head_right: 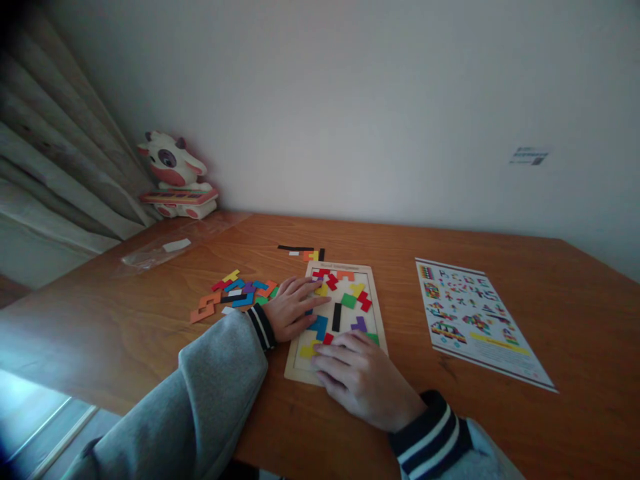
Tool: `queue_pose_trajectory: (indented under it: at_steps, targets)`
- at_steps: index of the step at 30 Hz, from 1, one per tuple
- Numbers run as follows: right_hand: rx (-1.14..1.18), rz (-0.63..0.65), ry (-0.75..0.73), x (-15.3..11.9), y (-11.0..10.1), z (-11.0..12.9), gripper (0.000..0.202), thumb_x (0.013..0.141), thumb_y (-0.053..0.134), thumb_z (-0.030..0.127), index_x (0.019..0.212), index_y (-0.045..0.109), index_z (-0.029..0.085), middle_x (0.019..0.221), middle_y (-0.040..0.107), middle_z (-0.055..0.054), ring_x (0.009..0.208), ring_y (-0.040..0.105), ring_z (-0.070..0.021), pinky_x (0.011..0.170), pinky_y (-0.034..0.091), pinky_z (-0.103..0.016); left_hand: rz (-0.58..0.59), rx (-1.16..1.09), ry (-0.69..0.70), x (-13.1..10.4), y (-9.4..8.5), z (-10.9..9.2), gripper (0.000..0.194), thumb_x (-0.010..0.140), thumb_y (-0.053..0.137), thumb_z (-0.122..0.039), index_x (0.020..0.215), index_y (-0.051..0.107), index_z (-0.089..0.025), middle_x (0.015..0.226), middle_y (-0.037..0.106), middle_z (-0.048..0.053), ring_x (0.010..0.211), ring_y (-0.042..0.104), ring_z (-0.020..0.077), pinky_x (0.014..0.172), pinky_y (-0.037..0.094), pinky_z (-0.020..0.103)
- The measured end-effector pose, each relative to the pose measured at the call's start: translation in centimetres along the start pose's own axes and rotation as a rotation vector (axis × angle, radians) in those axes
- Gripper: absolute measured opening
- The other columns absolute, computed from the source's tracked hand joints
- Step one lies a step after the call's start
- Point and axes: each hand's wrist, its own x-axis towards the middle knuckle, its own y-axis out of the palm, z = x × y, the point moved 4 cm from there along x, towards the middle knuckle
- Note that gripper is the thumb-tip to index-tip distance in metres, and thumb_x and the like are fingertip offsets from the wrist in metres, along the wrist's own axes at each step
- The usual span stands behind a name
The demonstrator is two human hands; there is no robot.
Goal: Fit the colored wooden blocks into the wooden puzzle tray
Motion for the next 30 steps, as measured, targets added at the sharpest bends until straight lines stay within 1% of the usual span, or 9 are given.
queue_pose_trajectory:
  at_steps: [3, 6, 10, 12, 16, 21, 23, 26, 30]
  targets:
    - [-0.024, 0.0, 0.024, -0.1, 0.4, -0.2, 0.023, 0.093, 0.055, 0.02, 0.113, 0.068, 0.021, 0.108, 0.074, -0.006, 0.094, 0.066, -0.0189, 0.086, 0.053, -0.037, -0.039, 0.005, 0.014, 0.2, -0.3, 0.0, 0.046, 0.093, 0.044, -0.034, 0.139, 0.049, -0.029, 0.148, 0.043, 0.01, 0.136, 0.036, 0.0328, 0.109, 0.026, 0.058]
    - [-0.029, -0.061, 0.07, -0.2, -0.2, -0.8, 0.021, 0.093, 0.055, 0.021, 0.109, 0.07, 0.021, 0.104, 0.074, -0.007, 0.091, 0.067, -0.0192, 0.086, 0.054, -0.038, -0.085, -0.038, 0.109, 0.5, -1.2, -0.5, 0.044, 0.091, 0.044, -0.027, 0.133, 0.055, -0.024, 0.141, 0.052, 0.011, 0.132, 0.043, 0.0302, 0.106, 0.032, 0.053]
    - [-0.043, -0.109, 0.128, -0.8, -1.0, -2.0, 0.025, 0.093, 0.054, 0.02, 0.113, 0.069, 0.021, 0.094, 0.073, -0.008, 0.086, 0.066, -0.0184, 0.082, 0.056, -0.036, -0.105, -0.147, 0.268, 0.6, -2.7, -1.8, 0.039, 0.08, 0.046, -0.019, 0.114, 0.065, -0.019, 0.104, 0.072, 0.008, 0.1, 0.064, 0.0218, 0.096, 0.043, 0.041]
    - [-0.057, -0.077, 0.172, -1.2, -0.8, -2.7, 0.03, 0.092, 0.055, 0.02, 0.119, 0.066, 0.02, 0.1, 0.071, -0.009, 0.092, 0.066, -0.0197, 0.086, 0.056, -0.037, -0.103, -0.186, 0.3, 0.5, -3.0, -2.4, 0.038, 0.075, 0.047, -0.018, 0.106, 0.069, -0.019, 0.089, 0.073, 0.006, 0.086, 0.066, 0.02, 0.089, 0.046, 0.038]
    - [-0.036, -0.001, 0.248, -1.5, -0.3, -3.4, 0.043, 0.09, 0.054, 0.018, 0.132, 0.057, 0.02, 0.112, 0.068, -0.011, 0.105, 0.062, -0.0225, 0.092, 0.054, -0.04, -0.108, -0.241, 0.38, 0.1, -3.0, -3.7, 0.038, 0.07, 0.047, -0.016, 0.1, 0.07, -0.019, 0.085, 0.074, 0.005, 0.089, 0.065, 0.0208, 0.088, 0.048, 0.037]
    - [0.025, -0.086, 0.186, -2.1, -1.8, -3.3, 0.05, 0.08, 0.046, 0.006, 0.126, 0.062, 0.019, 0.111, 0.067, -0.011, 0.103, 0.061, -0.0234, 0.091, 0.052, -0.044, -0.239, -0.339, 0.403, -0.9, -3.3, -4.1, 0.042, 0.064, 0.046, -0.016, 0.096, 0.072, -0.019, 0.074, 0.073, 0.005, 0.082, 0.065, 0.0222, 0.079, 0.049, 0.038]
    - [0.044, -0.091, 0.152, -2.7, -2.6, -3.4, 0.051, 0.074, 0.047, 0.006, 0.119, 0.066, 0.02, 0.113, 0.066, -0.011, 0.105, 0.06, -0.0251, 0.094, 0.05, -0.047, -0.178, -0.37, 0.422, -1.3, -3.3, -4.2, 0.045, 0.062, 0.045, -0.016, 0.098, 0.073, -0.019, 0.07, 0.072, 0.005, 0.074, 0.063, 0.0223, 0.072, 0.049, 0.036]
    - [0.039, -0.042, 0.134, -4.0, -3.2, -3.4, 0.055, 0.07, 0.049, 0.008, 0.12, 0.066, 0.022, 0.12, 0.065, -0.01, 0.113, 0.057, -0.0274, 0.098, 0.047, -0.05, -0.012, -0.383, 0.433, -1.5, -3.1, -4.6, 0.053, 0.061, 0.044, -0.016, 0.106, 0.073, -0.019, 0.074, 0.074, 0.006, 0.065, 0.057, 0.0221, 0.063, 0.047, 0.035]
    - [0.009, 0.026, 0.116, -5.3, -3.4, -2.9, 0.06, 0.07, 0.048, 0.009, 0.127, 0.062, 0.022, 0.124, 0.066, -0.01, 0.119, 0.055, -0.0282, 0.102, 0.045, -0.051, 0.104, -0.397, 0.467, -1.2, -3.2, -5.5, 0.06, 0.064, 0.044, -0.015, 0.119, 0.067, -0.02, 0.095, 0.075, 0.004, 0.07, 0.053, 0.022, 0.07, 0.047, 0.036]
